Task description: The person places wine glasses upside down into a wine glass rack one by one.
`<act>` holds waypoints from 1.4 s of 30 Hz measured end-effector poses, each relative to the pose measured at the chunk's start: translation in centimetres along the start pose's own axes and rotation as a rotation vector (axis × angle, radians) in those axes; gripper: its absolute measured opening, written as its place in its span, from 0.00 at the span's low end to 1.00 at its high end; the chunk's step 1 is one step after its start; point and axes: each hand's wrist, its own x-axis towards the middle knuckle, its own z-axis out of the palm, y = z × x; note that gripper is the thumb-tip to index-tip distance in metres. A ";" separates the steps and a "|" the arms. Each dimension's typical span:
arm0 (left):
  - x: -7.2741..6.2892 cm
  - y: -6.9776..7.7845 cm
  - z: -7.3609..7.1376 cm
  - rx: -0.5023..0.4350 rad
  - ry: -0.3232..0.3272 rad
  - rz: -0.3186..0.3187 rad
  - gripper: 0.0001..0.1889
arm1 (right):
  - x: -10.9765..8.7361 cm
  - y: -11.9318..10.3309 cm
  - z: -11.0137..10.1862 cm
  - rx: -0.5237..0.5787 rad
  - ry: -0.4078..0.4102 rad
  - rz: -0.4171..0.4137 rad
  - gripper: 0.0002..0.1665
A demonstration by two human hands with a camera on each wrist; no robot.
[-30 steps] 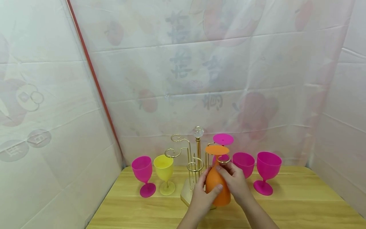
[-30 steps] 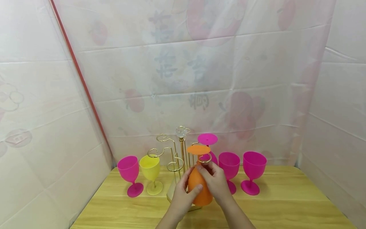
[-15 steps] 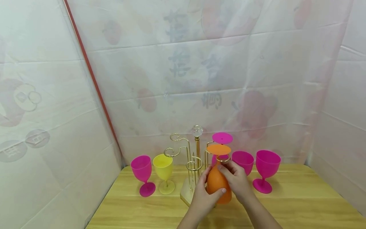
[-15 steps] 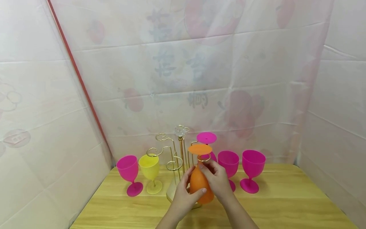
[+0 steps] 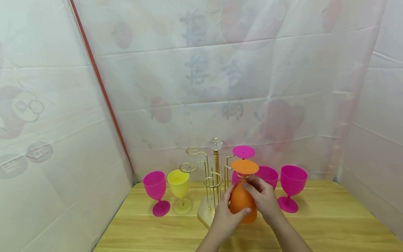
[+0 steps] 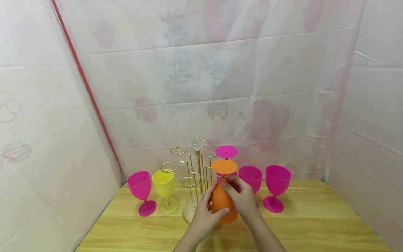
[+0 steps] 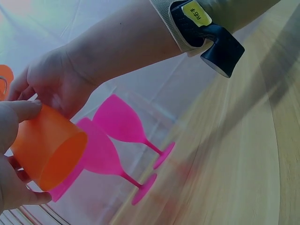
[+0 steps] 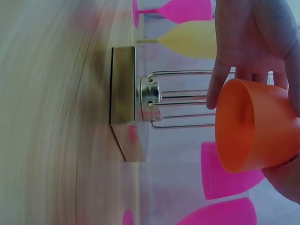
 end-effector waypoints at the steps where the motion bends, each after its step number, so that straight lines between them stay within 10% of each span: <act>1: 0.0 0.0 0.0 0.011 0.001 -0.001 0.43 | 0.0 0.0 0.0 -0.001 -0.002 -0.002 0.16; 42: 0.1 -0.4 -0.7 0.075 -0.004 0.047 0.40 | -0.6 0.1 0.0 0.001 -0.074 -0.028 0.24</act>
